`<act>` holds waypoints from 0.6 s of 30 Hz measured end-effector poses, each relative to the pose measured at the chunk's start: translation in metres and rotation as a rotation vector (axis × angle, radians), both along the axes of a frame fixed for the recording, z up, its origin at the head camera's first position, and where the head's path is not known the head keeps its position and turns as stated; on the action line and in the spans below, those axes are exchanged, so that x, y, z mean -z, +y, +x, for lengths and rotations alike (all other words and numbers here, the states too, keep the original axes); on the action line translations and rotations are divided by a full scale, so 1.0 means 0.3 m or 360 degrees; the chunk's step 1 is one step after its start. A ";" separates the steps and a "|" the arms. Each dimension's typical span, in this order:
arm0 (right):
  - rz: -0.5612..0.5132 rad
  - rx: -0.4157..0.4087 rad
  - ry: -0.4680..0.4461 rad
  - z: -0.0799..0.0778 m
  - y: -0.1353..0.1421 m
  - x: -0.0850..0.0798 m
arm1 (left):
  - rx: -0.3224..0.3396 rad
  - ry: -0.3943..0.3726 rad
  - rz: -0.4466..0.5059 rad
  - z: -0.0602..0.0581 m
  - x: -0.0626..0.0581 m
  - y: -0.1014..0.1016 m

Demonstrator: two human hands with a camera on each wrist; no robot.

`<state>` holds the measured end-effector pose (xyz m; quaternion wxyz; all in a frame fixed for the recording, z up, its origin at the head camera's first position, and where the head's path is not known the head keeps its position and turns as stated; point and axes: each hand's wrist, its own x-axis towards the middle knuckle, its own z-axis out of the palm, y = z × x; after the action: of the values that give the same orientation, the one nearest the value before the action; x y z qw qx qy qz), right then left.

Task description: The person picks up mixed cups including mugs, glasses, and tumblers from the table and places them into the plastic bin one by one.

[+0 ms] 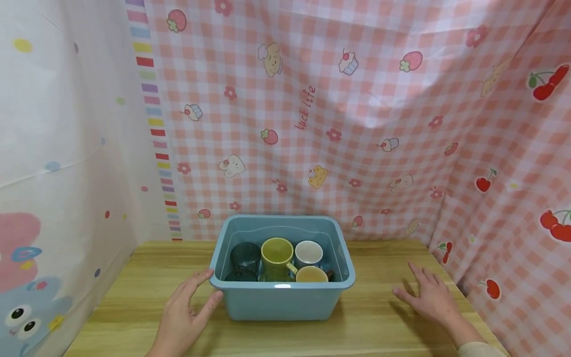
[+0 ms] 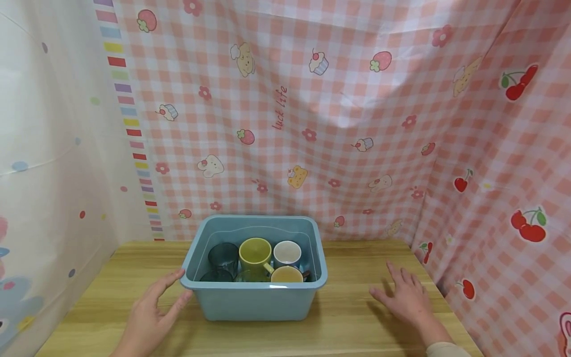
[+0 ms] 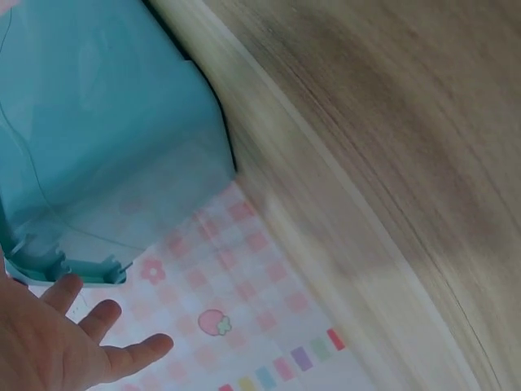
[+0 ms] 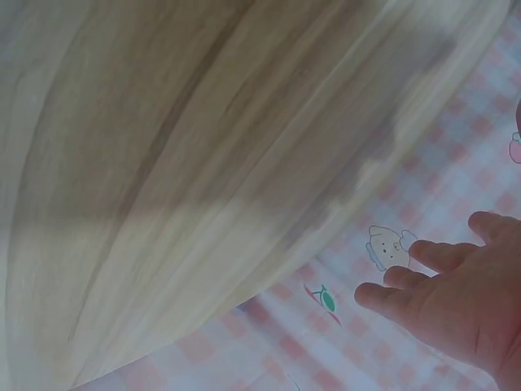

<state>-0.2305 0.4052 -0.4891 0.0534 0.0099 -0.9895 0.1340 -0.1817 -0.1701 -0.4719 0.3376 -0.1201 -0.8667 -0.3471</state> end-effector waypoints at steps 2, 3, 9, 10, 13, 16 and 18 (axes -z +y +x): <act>0.0005 -0.0001 -0.0003 -0.001 0.003 -0.002 | -0.0001 0.0002 -0.0007 0.000 0.000 -0.002; 0.0007 -0.0002 -0.0004 0.000 0.004 -0.003 | 0.0001 0.0000 -0.0013 0.000 0.000 -0.002; 0.0028 0.0003 -0.0014 0.004 0.012 -0.005 | 0.0049 -0.0046 -0.0028 0.007 0.004 -0.010; 0.0025 0.0005 -0.0022 0.004 0.014 -0.004 | 0.0062 -0.0054 -0.0025 0.009 0.005 -0.012; 0.0022 0.0013 -0.0043 0.007 0.017 -0.005 | 0.0089 -0.0073 -0.0021 0.013 0.013 -0.019; 0.0021 0.0017 -0.0051 0.008 0.018 -0.009 | 0.0098 -0.0084 -0.0025 0.013 0.020 -0.025; 0.0031 0.0015 -0.0050 0.008 0.018 -0.013 | 0.0091 -0.0097 -0.0028 0.012 0.024 -0.031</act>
<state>-0.2281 0.4107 -0.4852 0.0384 0.0035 -0.9915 0.1243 -0.1781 -0.1793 -0.4791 0.2999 -0.1372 -0.8758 -0.3524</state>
